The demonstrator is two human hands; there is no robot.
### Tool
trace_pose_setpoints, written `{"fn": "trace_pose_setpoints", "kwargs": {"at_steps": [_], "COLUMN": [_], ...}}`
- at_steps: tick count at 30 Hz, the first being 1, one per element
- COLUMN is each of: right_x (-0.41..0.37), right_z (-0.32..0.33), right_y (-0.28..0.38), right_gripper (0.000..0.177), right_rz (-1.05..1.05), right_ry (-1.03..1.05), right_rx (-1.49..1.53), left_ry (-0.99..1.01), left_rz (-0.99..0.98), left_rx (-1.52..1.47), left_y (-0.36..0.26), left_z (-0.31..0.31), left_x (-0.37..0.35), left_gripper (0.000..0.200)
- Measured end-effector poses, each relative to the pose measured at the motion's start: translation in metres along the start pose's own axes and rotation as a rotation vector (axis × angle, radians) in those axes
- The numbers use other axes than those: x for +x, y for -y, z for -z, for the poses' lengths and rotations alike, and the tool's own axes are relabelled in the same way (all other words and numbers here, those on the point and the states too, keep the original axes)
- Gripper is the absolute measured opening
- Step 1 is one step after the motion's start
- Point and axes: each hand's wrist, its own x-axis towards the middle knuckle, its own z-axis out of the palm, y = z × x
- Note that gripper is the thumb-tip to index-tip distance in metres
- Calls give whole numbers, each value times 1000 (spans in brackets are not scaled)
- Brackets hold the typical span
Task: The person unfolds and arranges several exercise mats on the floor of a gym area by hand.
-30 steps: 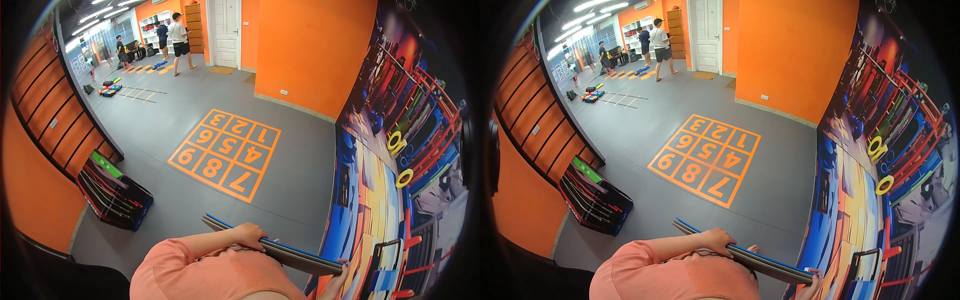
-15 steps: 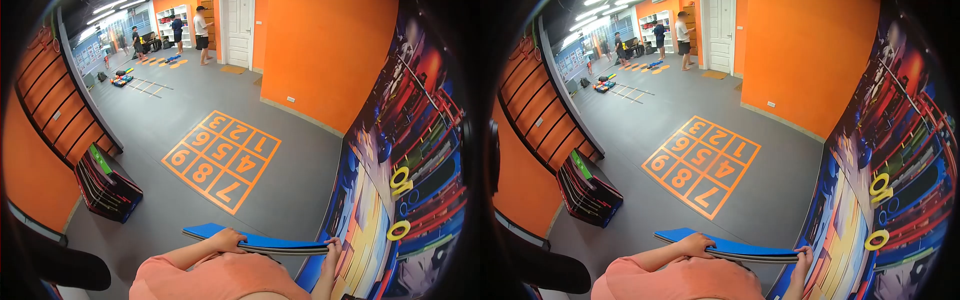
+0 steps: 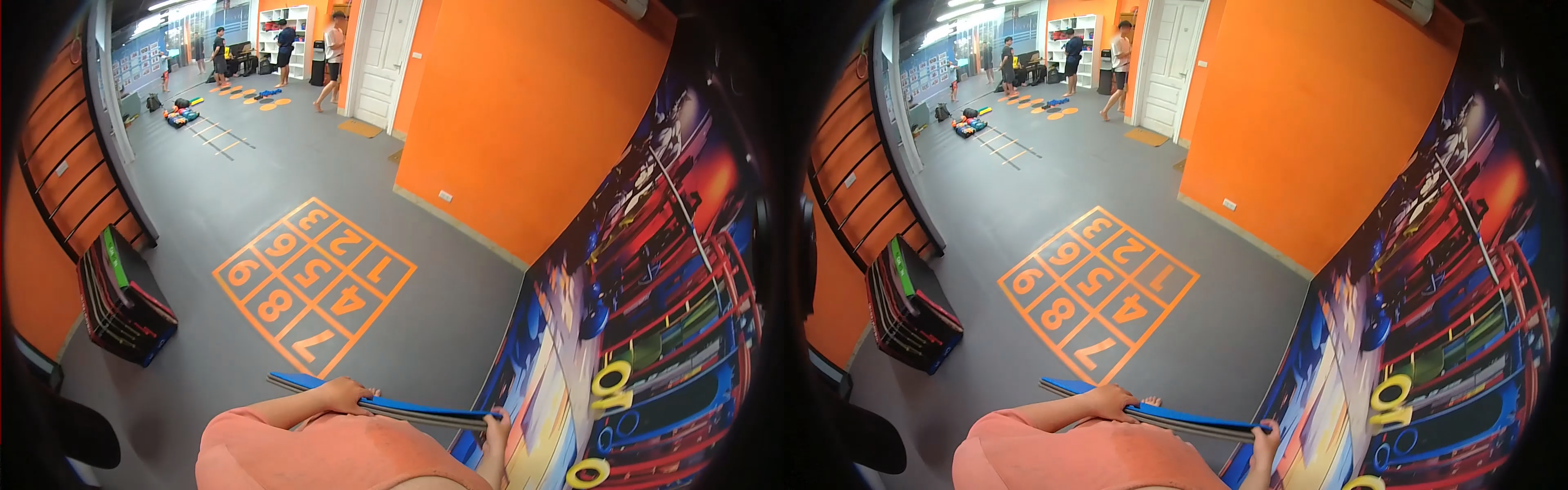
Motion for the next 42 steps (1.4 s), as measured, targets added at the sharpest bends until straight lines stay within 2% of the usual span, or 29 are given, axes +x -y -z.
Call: {"fn": "trace_pose_setpoints", "kwargs": {"at_steps": [2,4,7,11,18,21,23,27,29,32,35,37,42], "right_x": [-1,25,57,83,173,235,287,395,448,492,517,532,568], "right_z": [6,11,7,4,9,15,18,25,24,30,35,36,34], "right_y": [33,14,-5,-1,2,6,17,35,39,58,69,73,73], "right_gripper": [28,28,26,23,21,23,25,24,25,25,25,25,28], "right_rz": [-265,-279,-325,-357,-393,-366,-319,-229,-92,-61,-103,-124,-108], "right_ry": [29,106,72,16,37,51,49,125,139,173,191,211,231], "right_rx": [128,253,282,286,355,305,195,95,94,125,157,193,205], "left_ry": [37,76,165,248,296,247,251,189,140,37,38,3,-140], "left_rz": [-120,-122,-139,-120,-54,49,255,378,393,397,347,317,310], "left_rx": [121,159,193,80,63,15,-95,-271,-320,-392,-279,-245,-307], "left_y": [3,10,27,38,30,15,0,-8,-18,-25,-41,-48,-31], "left_z": [31,54,76,84,92,96,110,98,98,83,88,83,64], "left_x": [41,82,135,183,263,301,330,389,411,444,465,474,498], "left_gripper": [60,60,60,63,60,62,66,70,70,66,58,46,44]}}
